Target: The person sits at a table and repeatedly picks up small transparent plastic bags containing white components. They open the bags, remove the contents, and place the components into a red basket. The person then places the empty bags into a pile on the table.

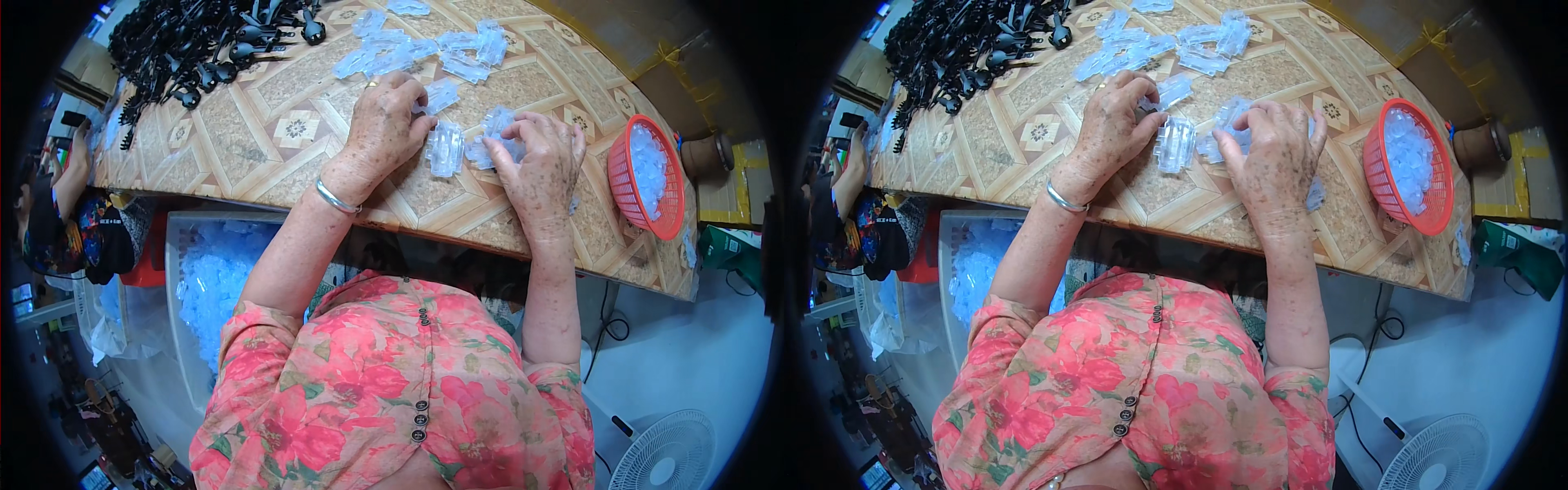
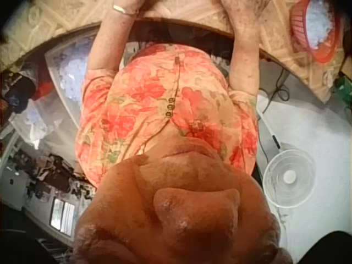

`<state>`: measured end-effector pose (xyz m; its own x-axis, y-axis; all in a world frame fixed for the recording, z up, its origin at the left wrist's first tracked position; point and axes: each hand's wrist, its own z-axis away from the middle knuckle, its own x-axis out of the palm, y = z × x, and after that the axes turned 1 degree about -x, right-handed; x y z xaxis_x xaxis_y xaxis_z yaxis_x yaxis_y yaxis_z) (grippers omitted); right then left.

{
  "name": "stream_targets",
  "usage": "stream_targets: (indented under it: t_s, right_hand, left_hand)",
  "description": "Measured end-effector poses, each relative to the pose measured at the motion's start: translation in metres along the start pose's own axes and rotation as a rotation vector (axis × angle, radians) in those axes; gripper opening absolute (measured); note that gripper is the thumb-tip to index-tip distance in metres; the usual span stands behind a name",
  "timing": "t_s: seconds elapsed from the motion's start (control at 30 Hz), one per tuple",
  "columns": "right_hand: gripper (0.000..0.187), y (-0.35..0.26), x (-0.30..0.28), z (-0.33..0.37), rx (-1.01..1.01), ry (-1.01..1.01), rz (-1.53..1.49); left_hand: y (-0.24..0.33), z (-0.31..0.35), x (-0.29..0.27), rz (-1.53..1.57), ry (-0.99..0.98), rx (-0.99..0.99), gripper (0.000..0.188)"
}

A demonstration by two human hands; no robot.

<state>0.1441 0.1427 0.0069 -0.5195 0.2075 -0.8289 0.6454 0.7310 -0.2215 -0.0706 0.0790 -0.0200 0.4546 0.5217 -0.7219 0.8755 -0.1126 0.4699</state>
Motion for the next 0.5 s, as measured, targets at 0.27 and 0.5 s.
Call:
stream_targets:
  t_s: [0.27,0.5]
  right_hand:
    - [0.03,0.004,0.013,-0.001,0.025,0.061,-0.02]
    - [0.058,-0.001,0.009,0.001,-0.076,0.133,-0.086]
  left_hand:
    - [0.006,-0.004,-0.006,0.242,0.037,-0.014,0.031]
    - [0.014,-0.009,-0.007,0.279,0.163,0.217,0.047]
